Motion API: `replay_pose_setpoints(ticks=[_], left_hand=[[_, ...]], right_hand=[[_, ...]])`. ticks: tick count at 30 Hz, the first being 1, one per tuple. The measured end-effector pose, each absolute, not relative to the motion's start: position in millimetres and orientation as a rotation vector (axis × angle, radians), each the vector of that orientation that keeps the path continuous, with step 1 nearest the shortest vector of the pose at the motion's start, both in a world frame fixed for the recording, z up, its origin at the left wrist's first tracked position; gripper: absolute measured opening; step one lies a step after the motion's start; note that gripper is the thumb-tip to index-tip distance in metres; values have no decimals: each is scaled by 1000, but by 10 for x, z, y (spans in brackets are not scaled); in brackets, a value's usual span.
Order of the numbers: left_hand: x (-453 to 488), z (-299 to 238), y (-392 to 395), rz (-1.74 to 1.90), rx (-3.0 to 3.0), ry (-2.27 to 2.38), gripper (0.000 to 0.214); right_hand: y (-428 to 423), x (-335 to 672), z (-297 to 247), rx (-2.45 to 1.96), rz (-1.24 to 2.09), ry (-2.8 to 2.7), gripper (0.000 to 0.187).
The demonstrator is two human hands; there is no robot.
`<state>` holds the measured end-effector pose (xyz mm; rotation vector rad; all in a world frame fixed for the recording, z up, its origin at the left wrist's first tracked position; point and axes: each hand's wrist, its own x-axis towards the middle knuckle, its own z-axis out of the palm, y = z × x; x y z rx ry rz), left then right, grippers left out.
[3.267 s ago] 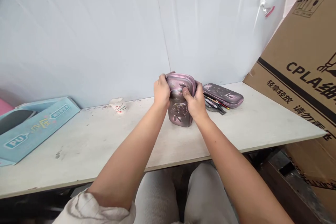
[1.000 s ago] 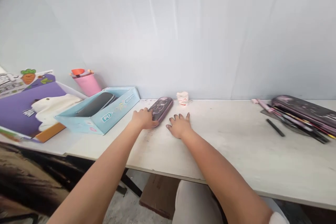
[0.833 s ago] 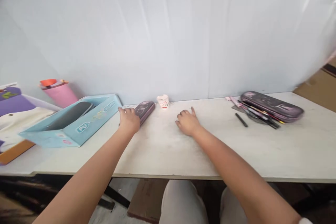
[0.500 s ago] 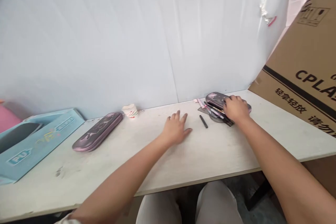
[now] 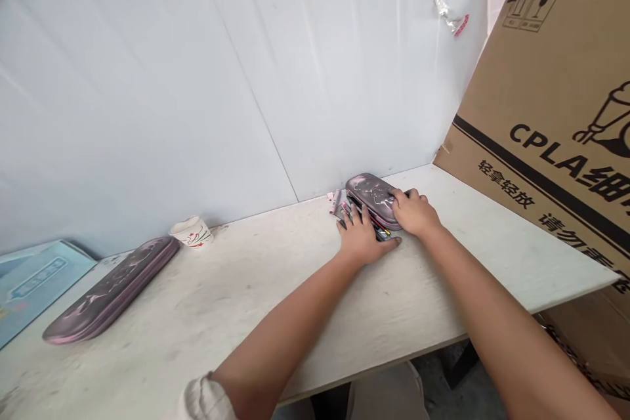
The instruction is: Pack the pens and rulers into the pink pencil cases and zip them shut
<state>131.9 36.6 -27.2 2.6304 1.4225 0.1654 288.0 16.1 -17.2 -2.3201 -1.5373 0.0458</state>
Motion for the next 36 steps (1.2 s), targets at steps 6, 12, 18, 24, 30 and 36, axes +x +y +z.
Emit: replay_pose_setpoints(ticks=[6,12,18,24,30,36], left_hand=[[1069,-259,562,184,2712,1363,104],[597,-234,619,203,2760,1344,100],[-29,-167,614,140,2789,1336,98],[-636,-152,652,206,2772,1330,94],[-1056,-122,713,244,2734,1379,87],[-1079,-186,640,342,2720,1444,91]], right_hand=[[62,2521,-85,-2366,41,-1496,48],[34,2036,-15,-2346,18,-1554,47],[32,1463,2,-2344,-47,-1664,48],[45,974,35,-2297,-53,-1789,47],[6,703,53,-2180,49,-1878,50],[25,707,10,-2140,196,-1778,50]])
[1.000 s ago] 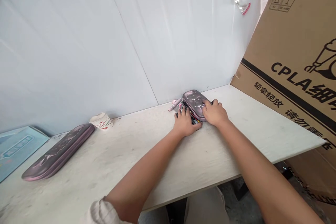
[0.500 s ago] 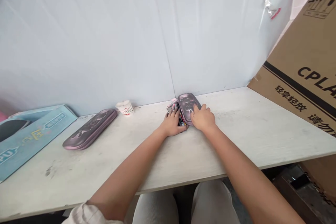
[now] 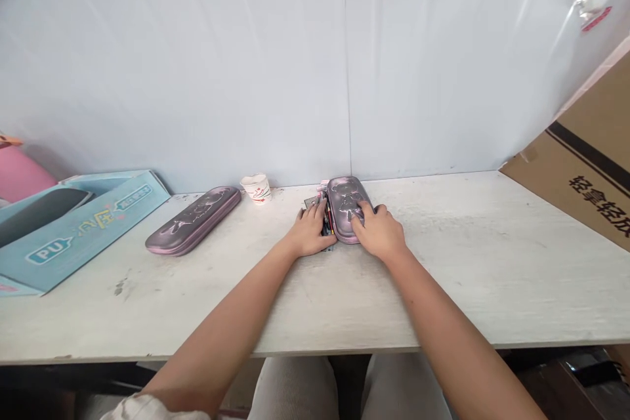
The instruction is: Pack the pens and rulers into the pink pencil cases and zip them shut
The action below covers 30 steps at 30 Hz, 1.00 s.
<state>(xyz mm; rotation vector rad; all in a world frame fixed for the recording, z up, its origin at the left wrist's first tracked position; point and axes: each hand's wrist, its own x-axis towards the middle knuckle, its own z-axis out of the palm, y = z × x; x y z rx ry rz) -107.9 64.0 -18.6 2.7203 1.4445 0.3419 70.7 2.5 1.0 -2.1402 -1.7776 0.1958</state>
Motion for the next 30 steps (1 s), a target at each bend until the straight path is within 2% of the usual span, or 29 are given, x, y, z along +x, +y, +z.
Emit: replay_pose_setpoints(ticks=[7,13,22,24,28,30], left_hand=[[-1019,-193,565,520,2828,1405,76],[-973,-167,581,641,2683,1203,76],[-890,7,415,1160,2010,679,83],[-845,61,342,1307,1849,648,75],[-826,160,261,1581,1770,876,46],[-883,205,266,1691,1858,1021,43]], right_hand=[[44,787,-89,-1999,202,-1758,55],[72,892,-189,-1722,160,-1687,65],[52,821,-197,-1276,-175,-1594,54],[36,765,-187,-1203,-229,-1625,57],[11,664,-171,-1105,-270,-1741,53],[1,641,-156,-1110,-297,-1753,48]])
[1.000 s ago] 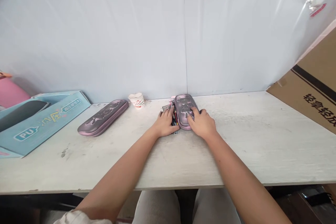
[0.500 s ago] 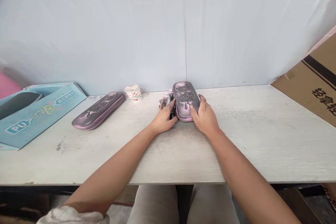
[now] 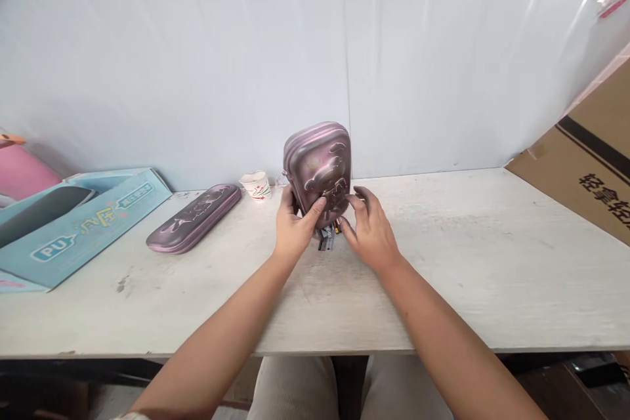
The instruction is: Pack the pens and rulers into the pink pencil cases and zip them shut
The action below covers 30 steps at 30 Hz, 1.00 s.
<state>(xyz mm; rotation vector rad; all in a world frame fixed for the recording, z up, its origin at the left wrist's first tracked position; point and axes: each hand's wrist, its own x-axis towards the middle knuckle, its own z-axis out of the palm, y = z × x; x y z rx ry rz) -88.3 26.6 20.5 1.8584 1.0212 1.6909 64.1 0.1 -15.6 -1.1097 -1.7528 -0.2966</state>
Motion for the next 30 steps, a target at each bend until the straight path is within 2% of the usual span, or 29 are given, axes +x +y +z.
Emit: replay_pose_setpoints(ticks=[4,9,13,20,24,30], left_hand=[[-1080,256,345,1861,2219,1343,43],[-1198,235,432,1669,2713,1609,43],[-1132,219,429,1521,2891,1650,42],[-1051,223,427,1482,3056,1622,38],[-1046,210,444,1428,3057,1608,37],[-1036,205,468,1386,3057,1625,38]], right_hand=[[-12,662,-113,-1141,-339,-1628,41],[-2,691,-85,-1150,-358,-1515,37],[45,678,-74,-1169,-481,-1456,31],[96,713,-59,-1281,-644,-1418,5],[93,722,-43,-1323,-579,-1471,12],[124,687,-19,-1358,-441,-1482,10]])
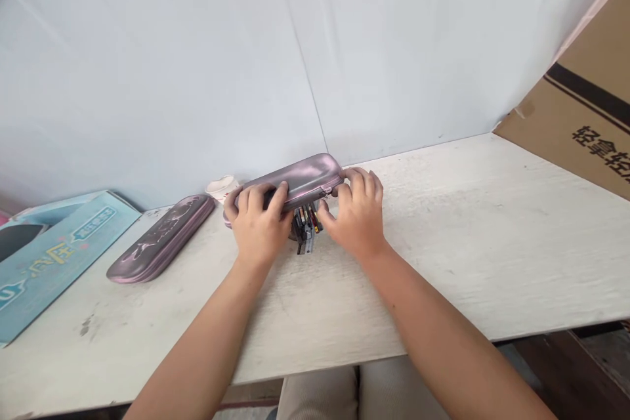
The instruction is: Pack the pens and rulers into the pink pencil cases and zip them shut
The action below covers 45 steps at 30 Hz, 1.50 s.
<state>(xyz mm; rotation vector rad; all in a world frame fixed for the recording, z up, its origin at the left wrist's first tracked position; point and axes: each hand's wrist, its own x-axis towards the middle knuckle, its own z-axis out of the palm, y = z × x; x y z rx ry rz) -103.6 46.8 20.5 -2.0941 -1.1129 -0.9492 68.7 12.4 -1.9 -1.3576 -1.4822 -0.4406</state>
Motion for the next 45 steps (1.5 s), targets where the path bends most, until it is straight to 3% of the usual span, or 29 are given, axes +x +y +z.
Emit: replay_pose_setpoints(ticks=[20,30,45], left_hand=[[-974,237,423,-864,-2102,-1043,34],[-1125,163,562,-970,-2135,-1227,43],[-1122,338,427,-1390,-2500,-1332,34]], right_hand=[[177,742,-23,-1402,-514,-1476,15],[176,797,22,-1347,-556,-1484,9],[359,1152,-132,-1259,75,-1262,19]])
